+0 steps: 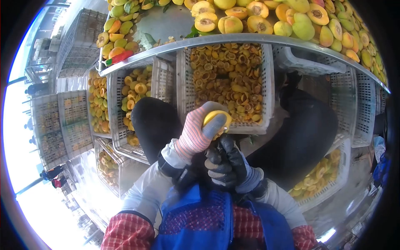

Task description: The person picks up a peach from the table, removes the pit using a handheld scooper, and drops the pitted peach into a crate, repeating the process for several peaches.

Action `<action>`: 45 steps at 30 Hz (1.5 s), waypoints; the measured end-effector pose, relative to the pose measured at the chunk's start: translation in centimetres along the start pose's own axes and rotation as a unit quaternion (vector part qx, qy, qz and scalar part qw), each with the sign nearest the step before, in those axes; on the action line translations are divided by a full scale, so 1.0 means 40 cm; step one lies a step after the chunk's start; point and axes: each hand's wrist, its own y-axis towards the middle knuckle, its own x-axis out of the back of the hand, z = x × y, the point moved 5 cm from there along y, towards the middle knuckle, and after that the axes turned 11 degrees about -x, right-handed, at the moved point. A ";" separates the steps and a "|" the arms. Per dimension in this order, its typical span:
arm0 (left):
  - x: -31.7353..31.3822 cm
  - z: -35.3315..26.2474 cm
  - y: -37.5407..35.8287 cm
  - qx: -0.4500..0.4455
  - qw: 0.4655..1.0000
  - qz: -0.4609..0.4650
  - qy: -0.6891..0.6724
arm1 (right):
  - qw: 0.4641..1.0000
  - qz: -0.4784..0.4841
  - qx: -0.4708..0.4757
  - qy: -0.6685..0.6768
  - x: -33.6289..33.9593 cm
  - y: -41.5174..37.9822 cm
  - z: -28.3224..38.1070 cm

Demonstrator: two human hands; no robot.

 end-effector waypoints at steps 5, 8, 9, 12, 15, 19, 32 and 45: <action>0.005 0.038 -0.041 0.078 0.991 -0.052 -0.094 | 0.990 -0.112 0.008 -0.088 0.027 -0.003 0.000; 0.006 0.045 -0.050 0.107 0.982 -0.054 -0.148 | 0.992 -0.100 -0.014 -0.078 0.047 0.002 -0.008; 0.005 0.034 -0.050 0.093 0.984 -0.058 -0.137 | 0.995 -0.078 -0.028 -0.057 0.045 0.007 -0.012; 0.013 0.018 -0.044 0.022 0.997 -0.031 -0.072 | 0.999 -0.013 -0.051 -0.010 0.012 0.013 -0.017; 0.011 0.043 -0.020 -0.001 0.996 0.008 -0.089 | 0.989 0.080 -0.062 0.106 -0.010 0.022 -0.022; -0.033 0.032 -0.019 0.077 0.941 -0.029 -0.328 | 0.972 0.190 -0.064 0.121 -0.033 0.027 -0.007; 0.446 0.046 -0.199 -0.051 0.906 -0.418 -0.047 | 0.983 0.163 0.006 0.082 0.012 0.019 0.037; 0.206 -0.151 0.535 0.084 0.818 -0.072 0.565 | 0.994 -0.037 0.094 -0.038 0.104 0.029 0.119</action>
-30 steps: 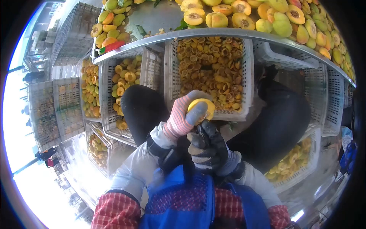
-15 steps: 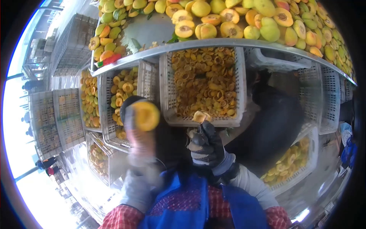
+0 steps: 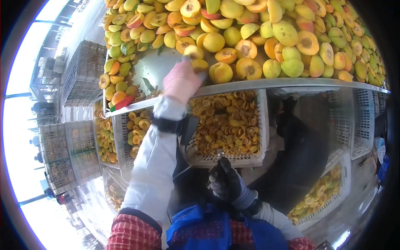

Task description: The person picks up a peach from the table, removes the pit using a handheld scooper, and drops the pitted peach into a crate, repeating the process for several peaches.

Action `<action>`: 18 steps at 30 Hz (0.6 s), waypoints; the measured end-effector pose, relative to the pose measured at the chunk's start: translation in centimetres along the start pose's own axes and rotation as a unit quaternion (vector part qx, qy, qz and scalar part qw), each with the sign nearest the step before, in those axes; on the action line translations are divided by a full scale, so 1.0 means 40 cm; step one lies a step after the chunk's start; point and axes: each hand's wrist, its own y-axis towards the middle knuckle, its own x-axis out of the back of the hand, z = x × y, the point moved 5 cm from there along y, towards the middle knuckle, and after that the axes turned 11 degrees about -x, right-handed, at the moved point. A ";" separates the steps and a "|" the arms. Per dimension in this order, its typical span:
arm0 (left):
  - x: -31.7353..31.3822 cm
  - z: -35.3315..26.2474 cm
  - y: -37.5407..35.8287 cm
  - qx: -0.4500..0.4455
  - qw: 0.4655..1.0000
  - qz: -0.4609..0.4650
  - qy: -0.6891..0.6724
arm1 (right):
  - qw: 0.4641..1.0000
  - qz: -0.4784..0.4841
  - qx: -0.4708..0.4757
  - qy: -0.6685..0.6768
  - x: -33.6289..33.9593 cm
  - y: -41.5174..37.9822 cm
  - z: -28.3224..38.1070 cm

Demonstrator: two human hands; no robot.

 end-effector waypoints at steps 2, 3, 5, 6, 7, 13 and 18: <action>-0.057 0.000 0.063 0.001 0.999 0.047 0.022 | 0.998 -0.063 0.017 0.017 -0.002 -0.008 0.019; -0.052 -0.005 0.057 -0.035 0.999 -0.009 0.000 | 0.995 -0.095 0.026 0.027 -0.005 -0.014 0.028; -0.023 0.009 -0.017 -0.104 0.986 -0.121 -0.043 | 0.992 -0.115 0.046 0.029 -0.010 -0.018 0.040; 0.009 -0.006 -0.075 -0.122 0.976 -0.169 -0.062 | 0.990 -0.125 0.057 0.028 -0.015 -0.018 0.050; 0.008 0.003 -0.130 -0.150 0.964 -0.180 -0.128 | 0.989 -0.124 0.080 -0.022 -0.052 -0.031 0.066; -0.144 -0.022 -0.445 0.141 0.749 0.055 -0.646 | 0.792 -0.223 0.347 -0.450 -0.087 -0.031 0.078; -0.167 -0.034 -0.524 0.170 0.662 0.001 -0.730 | 0.874 -0.280 0.164 -0.362 -0.078 -0.055 0.033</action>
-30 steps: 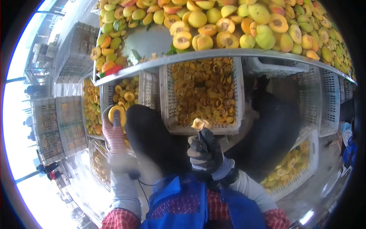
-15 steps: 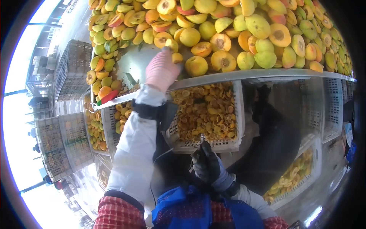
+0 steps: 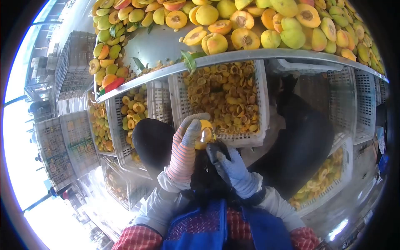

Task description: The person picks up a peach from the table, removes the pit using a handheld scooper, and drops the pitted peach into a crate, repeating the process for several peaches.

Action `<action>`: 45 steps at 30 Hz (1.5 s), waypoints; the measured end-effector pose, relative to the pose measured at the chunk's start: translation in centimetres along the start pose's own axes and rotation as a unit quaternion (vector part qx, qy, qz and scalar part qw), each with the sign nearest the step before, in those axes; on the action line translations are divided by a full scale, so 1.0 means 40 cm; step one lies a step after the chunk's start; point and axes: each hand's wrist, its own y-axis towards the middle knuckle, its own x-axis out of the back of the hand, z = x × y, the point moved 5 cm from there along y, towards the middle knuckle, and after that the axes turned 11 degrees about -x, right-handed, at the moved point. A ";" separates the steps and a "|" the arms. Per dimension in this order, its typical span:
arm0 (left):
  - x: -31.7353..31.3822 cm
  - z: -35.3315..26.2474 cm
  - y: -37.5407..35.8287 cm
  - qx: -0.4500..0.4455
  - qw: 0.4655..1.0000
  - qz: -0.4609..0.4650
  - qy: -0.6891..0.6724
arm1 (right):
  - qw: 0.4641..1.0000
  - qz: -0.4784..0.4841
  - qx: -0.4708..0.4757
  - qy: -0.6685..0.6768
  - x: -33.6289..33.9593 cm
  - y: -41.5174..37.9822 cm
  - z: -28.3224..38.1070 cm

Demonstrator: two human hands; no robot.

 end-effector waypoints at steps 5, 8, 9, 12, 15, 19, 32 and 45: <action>0.007 -0.007 -0.045 -0.022 1.000 -0.010 -0.004 | 0.949 -0.073 0.242 -0.191 -0.027 -0.035 0.035; 0.015 0.001 -0.067 -0.096 0.994 -0.033 0.038 | 0.951 -0.070 0.233 -0.191 -0.032 -0.042 0.009; 0.010 -0.002 -0.075 -0.112 0.992 -0.038 0.050 | 0.949 -0.077 0.232 -0.197 -0.037 -0.051 0.010; -0.006 -0.014 -0.080 -0.147 0.985 -0.033 0.083 | 0.953 -0.079 0.224 -0.186 -0.042 -0.062 0.013; -0.001 -0.018 -0.076 -0.138 0.985 0.002 0.107 | 0.967 -0.053 0.204 -0.143 -0.035 -0.059 -0.011; -0.004 -0.012 -0.070 -0.088 0.985 0.046 0.139 | 0.979 -0.044 0.150 -0.133 -0.020 -0.076 -0.026; 0.007 0.020 -0.057 -0.105 0.968 0.060 0.218 | 0.994 0.001 0.008 0.106 -0.001 -0.061 -0.116; 0.005 0.010 -0.107 -0.196 0.972 -0.058 0.112 | 0.939 -0.132 0.269 -0.170 -0.044 -0.079 -0.035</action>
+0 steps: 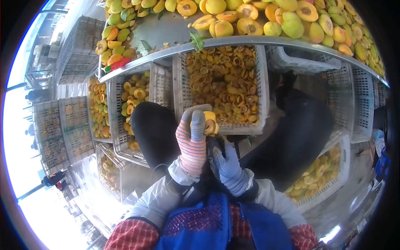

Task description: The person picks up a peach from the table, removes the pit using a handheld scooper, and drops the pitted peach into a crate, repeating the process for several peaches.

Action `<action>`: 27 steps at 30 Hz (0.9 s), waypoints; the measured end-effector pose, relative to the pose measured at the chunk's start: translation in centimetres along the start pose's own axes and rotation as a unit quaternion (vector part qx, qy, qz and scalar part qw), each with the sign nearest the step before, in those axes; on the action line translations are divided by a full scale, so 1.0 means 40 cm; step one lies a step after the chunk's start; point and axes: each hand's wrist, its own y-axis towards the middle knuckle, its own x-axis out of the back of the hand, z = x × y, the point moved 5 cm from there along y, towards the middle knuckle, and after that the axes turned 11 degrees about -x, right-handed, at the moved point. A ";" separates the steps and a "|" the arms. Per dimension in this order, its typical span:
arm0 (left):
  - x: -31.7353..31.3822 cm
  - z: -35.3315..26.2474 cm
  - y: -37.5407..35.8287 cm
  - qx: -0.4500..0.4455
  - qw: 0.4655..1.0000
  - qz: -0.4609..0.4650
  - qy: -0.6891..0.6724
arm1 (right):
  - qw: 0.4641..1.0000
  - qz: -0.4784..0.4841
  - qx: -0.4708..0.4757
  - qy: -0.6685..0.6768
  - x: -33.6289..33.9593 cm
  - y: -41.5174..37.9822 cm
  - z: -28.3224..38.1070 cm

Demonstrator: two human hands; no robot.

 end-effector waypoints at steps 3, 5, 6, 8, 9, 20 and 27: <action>-0.003 -0.010 0.003 -0.042 0.999 -0.003 0.018 | 0.998 0.016 -0.050 0.038 -0.008 -0.003 -0.008; -0.010 -0.018 0.001 -0.052 0.998 -0.007 0.016 | 1.000 -0.002 -0.004 -0.008 -0.005 -0.003 -0.017; -0.012 -0.018 0.003 -0.054 0.998 -0.005 0.019 | 0.999 -0.013 0.028 -0.030 -0.001 -0.002 -0.006; -0.014 -0.015 0.003 -0.056 0.998 -0.001 0.025 | 0.993 -0.034 0.090 -0.076 0.009 -0.006 0.017; -0.016 -0.014 0.002 -0.052 0.998 -0.001 0.025 | 0.999 -0.004 0.022 -0.026 0.010 -0.002 0.001; -0.037 0.000 0.027 0.050 0.988 0.146 -0.009 | 0.924 0.121 -0.168 0.321 0.000 -0.024 -0.065; -0.033 0.000 0.048 0.100 0.963 0.249 -0.007 | 0.669 0.352 -0.393 0.525 -0.038 -0.039 0.007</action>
